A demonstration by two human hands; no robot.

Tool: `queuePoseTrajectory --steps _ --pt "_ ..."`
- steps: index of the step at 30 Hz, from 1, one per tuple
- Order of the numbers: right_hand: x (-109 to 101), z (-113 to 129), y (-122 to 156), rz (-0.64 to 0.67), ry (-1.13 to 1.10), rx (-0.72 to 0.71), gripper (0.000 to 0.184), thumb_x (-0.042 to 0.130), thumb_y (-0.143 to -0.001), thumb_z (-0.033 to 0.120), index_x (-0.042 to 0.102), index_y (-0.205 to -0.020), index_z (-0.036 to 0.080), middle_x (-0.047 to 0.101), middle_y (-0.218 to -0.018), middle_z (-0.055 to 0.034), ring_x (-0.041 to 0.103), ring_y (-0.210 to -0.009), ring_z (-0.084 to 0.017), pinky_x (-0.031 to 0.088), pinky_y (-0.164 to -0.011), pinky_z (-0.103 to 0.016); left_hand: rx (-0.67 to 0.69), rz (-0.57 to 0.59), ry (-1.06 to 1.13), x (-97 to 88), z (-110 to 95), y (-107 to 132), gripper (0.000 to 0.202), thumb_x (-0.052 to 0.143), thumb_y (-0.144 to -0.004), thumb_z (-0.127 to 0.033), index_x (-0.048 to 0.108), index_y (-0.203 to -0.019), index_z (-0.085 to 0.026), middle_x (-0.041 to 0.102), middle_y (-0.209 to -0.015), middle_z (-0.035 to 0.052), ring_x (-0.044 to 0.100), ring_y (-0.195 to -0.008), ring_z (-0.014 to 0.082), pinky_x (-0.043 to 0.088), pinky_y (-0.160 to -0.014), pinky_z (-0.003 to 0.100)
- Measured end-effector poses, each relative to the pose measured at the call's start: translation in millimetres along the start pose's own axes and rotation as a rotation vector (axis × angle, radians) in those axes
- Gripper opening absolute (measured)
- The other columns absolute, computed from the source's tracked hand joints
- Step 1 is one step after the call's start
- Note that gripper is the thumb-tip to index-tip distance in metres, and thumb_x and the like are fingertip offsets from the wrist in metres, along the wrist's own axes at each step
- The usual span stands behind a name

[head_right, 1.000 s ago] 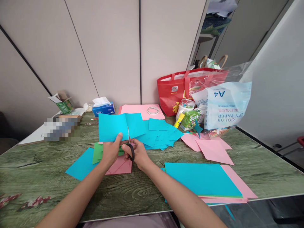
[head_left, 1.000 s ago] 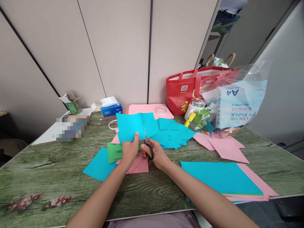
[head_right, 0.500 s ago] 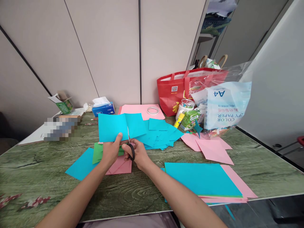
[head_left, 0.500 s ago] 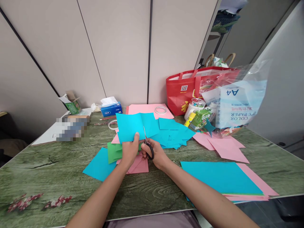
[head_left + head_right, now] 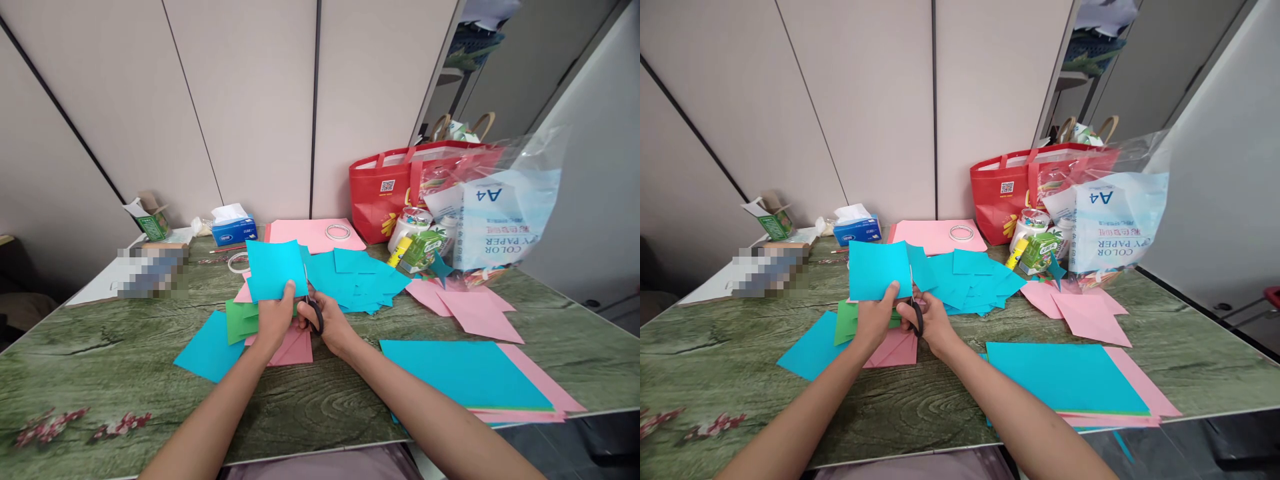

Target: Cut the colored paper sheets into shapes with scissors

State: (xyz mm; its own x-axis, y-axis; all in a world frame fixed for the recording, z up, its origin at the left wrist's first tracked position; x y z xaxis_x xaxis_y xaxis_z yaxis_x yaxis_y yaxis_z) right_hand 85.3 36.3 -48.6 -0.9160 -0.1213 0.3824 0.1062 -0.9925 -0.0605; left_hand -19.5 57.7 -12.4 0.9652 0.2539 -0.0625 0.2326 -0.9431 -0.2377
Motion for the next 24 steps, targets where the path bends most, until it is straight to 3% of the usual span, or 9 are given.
queuePoseTrajectory --steps 12,24 --pt "0.8 -0.1 0.6 -0.006 0.004 0.019 0.041 0.073 -0.055 0.045 0.049 -0.073 0.017 0.051 -0.047 0.0057 0.045 -0.042 -0.009 0.041 -0.044 -0.024 0.03 -0.011 -0.041 -1.4 -1.1 0.4 0.017 0.055 -0.066 -0.035 0.05 -0.059 -0.02 0.057 -0.055 -0.0004 0.051 -0.054 0.0162 0.043 -0.058 0.029" --pt "0.0 -0.1 1.9 -0.017 0.038 0.02 0.041 0.069 -0.058 0.05 0.049 -0.07 0.017 0.05 -0.048 0.0052 0.046 -0.042 -0.009 0.038 -0.041 -0.022 0.016 -0.02 -0.019 -1.5 1.6 -1.2 0.017 0.055 -0.065 -0.036 0.054 -0.068 -0.019 0.064 -0.072 0.0034 0.056 -0.067 0.0189 0.043 -0.069 0.032"
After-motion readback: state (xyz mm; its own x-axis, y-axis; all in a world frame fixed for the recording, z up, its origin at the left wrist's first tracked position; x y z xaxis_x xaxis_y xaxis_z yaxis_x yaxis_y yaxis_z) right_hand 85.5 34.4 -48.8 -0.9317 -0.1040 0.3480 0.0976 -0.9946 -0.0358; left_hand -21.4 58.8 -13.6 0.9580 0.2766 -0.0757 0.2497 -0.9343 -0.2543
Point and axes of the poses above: each hand's wrist, its own y-axis away from the middle knuckle, its own x-axis out of the palm, z = x × y, the point moved 6 cm from there along -y, towards the middle knuckle
